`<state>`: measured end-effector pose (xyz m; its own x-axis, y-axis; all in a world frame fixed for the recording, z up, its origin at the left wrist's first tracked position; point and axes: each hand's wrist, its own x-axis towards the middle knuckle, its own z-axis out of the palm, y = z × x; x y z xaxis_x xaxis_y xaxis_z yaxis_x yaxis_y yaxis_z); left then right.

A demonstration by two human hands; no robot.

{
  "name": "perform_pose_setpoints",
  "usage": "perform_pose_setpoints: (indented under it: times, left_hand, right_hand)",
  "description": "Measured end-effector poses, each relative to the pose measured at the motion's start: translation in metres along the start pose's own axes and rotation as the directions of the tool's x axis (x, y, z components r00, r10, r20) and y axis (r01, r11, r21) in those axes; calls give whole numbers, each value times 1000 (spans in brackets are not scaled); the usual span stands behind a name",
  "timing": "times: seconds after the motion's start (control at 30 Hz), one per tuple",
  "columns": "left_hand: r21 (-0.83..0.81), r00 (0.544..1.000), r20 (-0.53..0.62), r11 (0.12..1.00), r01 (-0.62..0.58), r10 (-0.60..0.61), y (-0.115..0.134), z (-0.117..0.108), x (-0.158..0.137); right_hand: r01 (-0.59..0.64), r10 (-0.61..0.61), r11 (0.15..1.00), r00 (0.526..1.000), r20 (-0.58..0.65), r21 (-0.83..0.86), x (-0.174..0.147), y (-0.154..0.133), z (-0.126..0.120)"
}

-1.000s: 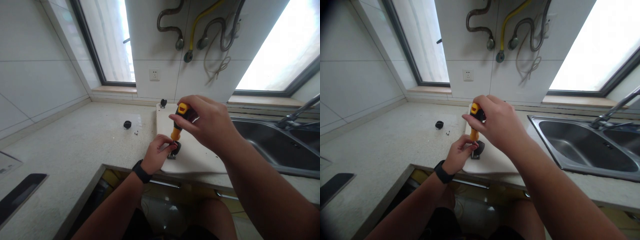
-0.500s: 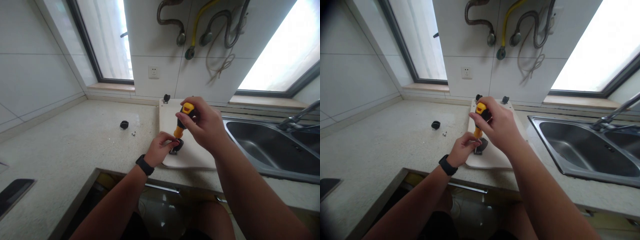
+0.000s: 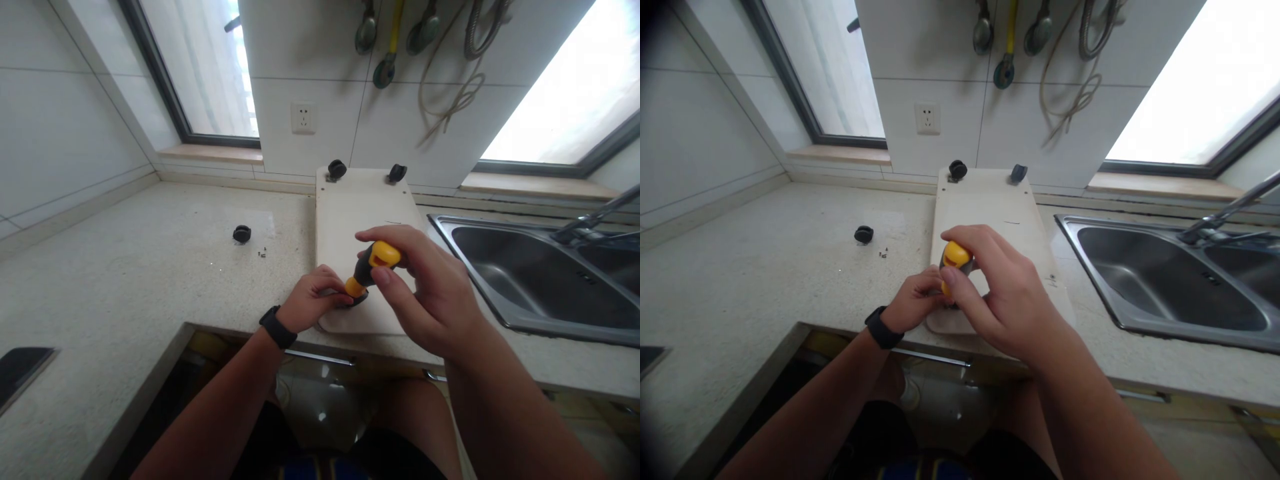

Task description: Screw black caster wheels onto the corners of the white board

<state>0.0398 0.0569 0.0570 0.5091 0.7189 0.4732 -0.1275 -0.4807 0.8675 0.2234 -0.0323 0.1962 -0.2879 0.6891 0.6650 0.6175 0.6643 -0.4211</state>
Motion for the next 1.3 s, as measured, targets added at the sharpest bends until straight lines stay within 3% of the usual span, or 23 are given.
perform_pose_setpoints:
  times: [0.07,0.17,0.27,0.5,0.67,0.73,0.8,0.87,0.93,1.0,1.1,1.2,1.3]
  left_hand:
    - [-27,1000,7,1000,-5,5,-1,0,0]
    - [-71,1000,21,997,4,-2,-4,-1,-1]
    - [-82,999,32,997,-3,5,-4,-2,-1]
    - [-128,999,-3,991,39,-40,3,1,2]
    - [-102,995,-79,994,46,-54,1,6,2]
    - [-84,996,-80,996,35,-42,0,5,2]
    - [-81,997,-70,997,19,-25,1,4,3]
    - [-107,998,-55,994,12,-18,2,2,4]
    - [-130,999,-38,991,21,-26,3,1,4]
    - [-121,999,-21,992,36,-39,2,1,3]
    - [-53,999,12,998,36,-35,-1,0,3]
    - [12,998,61,1000,27,-28,-4,-1,3]
    - [34,995,90,999,27,-30,-5,-3,4]
  right_hand:
    - [-12,5,998,995,101,70,-2,-1,-7]
    - [86,-93,995,983,158,50,-4,0,-12]
    - [144,-142,989,987,82,-21,-6,1,-10]
    - [81,-132,963,973,-191,-255,-11,-6,9]
    - [20,-122,924,961,-247,-382,-7,-11,17]
    - [13,-82,939,979,-188,-344,-4,-13,10]
    - [38,-43,975,999,-19,-218,-2,-15,-1]
    - [55,-37,993,983,177,-100,0,-15,-14]
    - [54,-30,995,964,264,-85,1,-14,-22]
    - [46,-13,988,977,214,-149,2,-12,-23]
    - [53,-46,965,998,32,-256,1,-10,-15]
    - [51,-100,922,989,-110,-383,-1,-12,-5]
    - [41,-80,920,993,-84,-390,-2,-16,-7]
